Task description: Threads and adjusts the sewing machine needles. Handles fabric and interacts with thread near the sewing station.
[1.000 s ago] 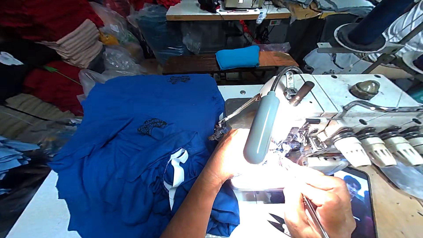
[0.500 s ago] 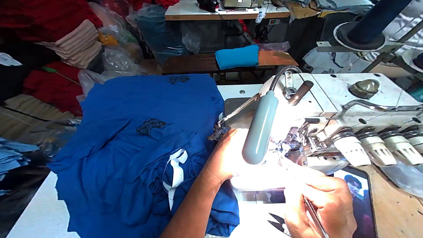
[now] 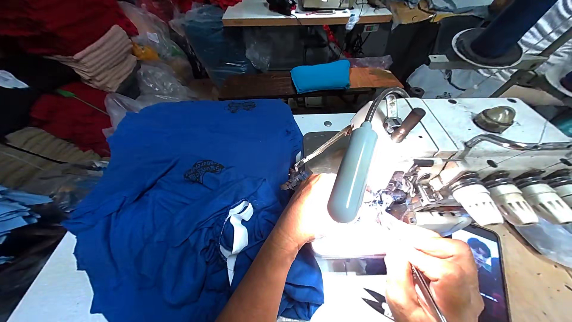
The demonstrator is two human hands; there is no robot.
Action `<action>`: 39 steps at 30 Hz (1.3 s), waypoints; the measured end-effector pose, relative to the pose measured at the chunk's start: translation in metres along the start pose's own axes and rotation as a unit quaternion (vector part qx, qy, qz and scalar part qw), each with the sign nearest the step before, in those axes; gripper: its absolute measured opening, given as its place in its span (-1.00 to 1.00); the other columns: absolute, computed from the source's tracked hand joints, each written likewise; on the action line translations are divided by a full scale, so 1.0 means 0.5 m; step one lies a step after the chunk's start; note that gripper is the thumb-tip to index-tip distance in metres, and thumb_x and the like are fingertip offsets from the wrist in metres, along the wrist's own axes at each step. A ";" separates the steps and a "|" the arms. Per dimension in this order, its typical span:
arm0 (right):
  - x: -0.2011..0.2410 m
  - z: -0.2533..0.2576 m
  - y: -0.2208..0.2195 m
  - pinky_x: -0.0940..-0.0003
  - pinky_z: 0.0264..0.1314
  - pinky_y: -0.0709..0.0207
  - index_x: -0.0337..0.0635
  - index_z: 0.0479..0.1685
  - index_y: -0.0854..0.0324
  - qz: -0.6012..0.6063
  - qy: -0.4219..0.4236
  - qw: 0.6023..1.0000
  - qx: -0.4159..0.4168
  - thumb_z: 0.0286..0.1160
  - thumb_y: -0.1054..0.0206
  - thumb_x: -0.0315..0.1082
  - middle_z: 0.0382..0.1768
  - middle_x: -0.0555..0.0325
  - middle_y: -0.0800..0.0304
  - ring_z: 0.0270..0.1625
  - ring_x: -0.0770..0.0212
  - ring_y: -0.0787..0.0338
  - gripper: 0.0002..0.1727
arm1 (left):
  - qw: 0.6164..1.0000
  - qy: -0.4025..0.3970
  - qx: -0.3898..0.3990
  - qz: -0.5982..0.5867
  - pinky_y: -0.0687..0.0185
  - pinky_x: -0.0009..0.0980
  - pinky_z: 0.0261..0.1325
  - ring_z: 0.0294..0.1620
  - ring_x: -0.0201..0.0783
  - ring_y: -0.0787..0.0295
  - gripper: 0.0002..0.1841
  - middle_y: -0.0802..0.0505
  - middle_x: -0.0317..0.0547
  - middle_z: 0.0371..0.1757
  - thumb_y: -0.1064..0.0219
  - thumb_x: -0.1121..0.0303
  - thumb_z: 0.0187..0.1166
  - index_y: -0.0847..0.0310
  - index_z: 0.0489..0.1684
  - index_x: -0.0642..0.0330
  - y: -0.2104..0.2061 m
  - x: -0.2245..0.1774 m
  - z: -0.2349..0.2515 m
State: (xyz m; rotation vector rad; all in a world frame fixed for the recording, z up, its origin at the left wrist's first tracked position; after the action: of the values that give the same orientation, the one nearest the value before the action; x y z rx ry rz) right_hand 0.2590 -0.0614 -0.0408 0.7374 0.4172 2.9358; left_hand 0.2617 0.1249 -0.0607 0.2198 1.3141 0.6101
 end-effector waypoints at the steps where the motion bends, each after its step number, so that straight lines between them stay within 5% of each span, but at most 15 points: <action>1: 0.000 0.001 -0.001 0.65 0.22 -0.62 -0.06 -0.28 -0.45 -0.001 -0.002 1.000 0.003 0.50 -0.23 -0.42 -0.13 0.27 -0.58 0.12 0.49 -0.69 -0.94 | 1.000 -0.003 -0.001 0.003 -0.63 -0.44 -0.12 -0.22 -0.44 -0.71 -0.82 -0.81 -0.30 -0.30 -0.53 0.41 0.26 -0.85 -0.20 0.06 0.000 -0.001 0.000; 39: -0.007 0.003 0.002 0.67 0.19 -0.63 -0.06 -0.29 -0.46 -0.012 -0.023 1.000 0.000 0.51 -0.23 -0.41 -0.14 0.28 -0.62 0.11 0.51 -0.71 -0.94 | 1.000 -0.014 -0.009 0.025 -0.63 -0.42 -0.10 -0.21 -0.42 -0.71 -0.84 -0.80 -0.28 -0.30 -0.54 0.40 0.26 -0.82 -0.23 0.08 0.000 0.003 -0.002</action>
State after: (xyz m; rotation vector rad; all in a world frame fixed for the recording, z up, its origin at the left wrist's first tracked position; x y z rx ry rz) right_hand 0.2629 -0.0625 -0.0408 0.7934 0.4186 2.8906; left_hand 0.2612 0.1257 -0.0624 0.2465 1.2789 0.6588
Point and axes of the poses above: each hand's wrist, its own z-axis towards the middle knuckle, its own y-axis out of the back of the hand, x = y × z, the point moved 8 cm from there along z, towards the middle knuckle
